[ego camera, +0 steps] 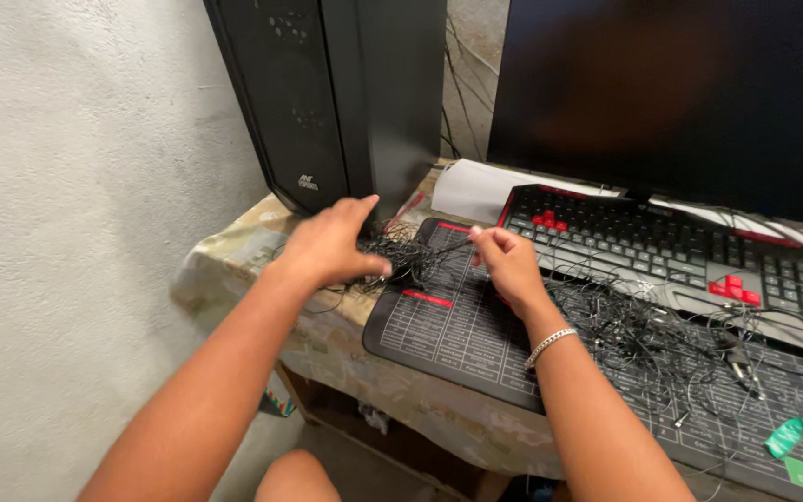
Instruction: The person untangles a large mass of thin black cables by hand on a desk next to a computer tower and monitor.
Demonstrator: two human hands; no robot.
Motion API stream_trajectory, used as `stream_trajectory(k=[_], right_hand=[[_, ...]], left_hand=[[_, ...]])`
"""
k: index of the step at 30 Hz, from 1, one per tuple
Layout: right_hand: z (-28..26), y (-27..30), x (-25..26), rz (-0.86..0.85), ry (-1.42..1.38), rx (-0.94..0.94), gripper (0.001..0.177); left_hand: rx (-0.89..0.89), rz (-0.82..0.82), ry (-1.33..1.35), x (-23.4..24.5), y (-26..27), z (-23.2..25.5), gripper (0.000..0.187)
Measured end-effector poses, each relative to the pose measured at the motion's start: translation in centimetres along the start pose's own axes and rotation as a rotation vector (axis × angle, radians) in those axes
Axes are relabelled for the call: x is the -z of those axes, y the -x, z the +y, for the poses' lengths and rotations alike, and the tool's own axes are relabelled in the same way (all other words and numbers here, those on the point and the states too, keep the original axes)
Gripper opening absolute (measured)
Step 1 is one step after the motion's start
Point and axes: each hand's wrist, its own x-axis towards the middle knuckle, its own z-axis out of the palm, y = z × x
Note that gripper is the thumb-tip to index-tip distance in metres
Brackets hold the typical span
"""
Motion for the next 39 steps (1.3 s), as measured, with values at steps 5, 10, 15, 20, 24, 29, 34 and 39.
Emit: stream_trajectory(k=[5, 10, 15, 20, 24, 29, 34, 39], right_hand=[[-1.1, 0.2, 0.4, -0.037, -0.174, -0.091, 0.067], [-1.4, 0.0, 1.0, -0.114, -0.340, -0.187, 0.081], [-2.0, 0.3, 1.5, -0.182, -0.503, -0.221, 0.082], [-1.4, 0.3, 1.1, -0.153, -0.309, -0.293, 0.069], [-0.2, -0.3, 0.7, -0.071, -0.299, -0.171, 0.059], [-1.5, 1.9, 0.9, 0.322, 0.336, 0.207, 0.033], [-2.4, 4.1, 1.2, 0.220, 0.390, 0.268, 0.024], [-2.6, 5.4, 1.0, 0.126, 0.522, 0.227, 0.022]], left_hand=[[-0.044, 0.173, 0.012, -0.9, -0.1, 4.6, 0.043], [-0.056, 0.193, 0.157, -4.7, -0.5, 7.3, 0.054], [0.034, 0.187, 0.222, -8.5, -1.5, 6.2, 0.048], [0.185, 0.454, 0.325, -10.8, -0.9, 4.3, 0.020], [0.225, 0.562, 0.391, -11.8, -1.1, 3.3, 0.021], [0.268, 0.564, 0.439, -11.9, -1.3, 2.6, 0.024], [0.328, 0.538, 0.471, -12.2, -1.4, 2.5, 0.026], [0.313, 0.561, 0.495, -12.7, -1.3, 1.9, 0.026]])
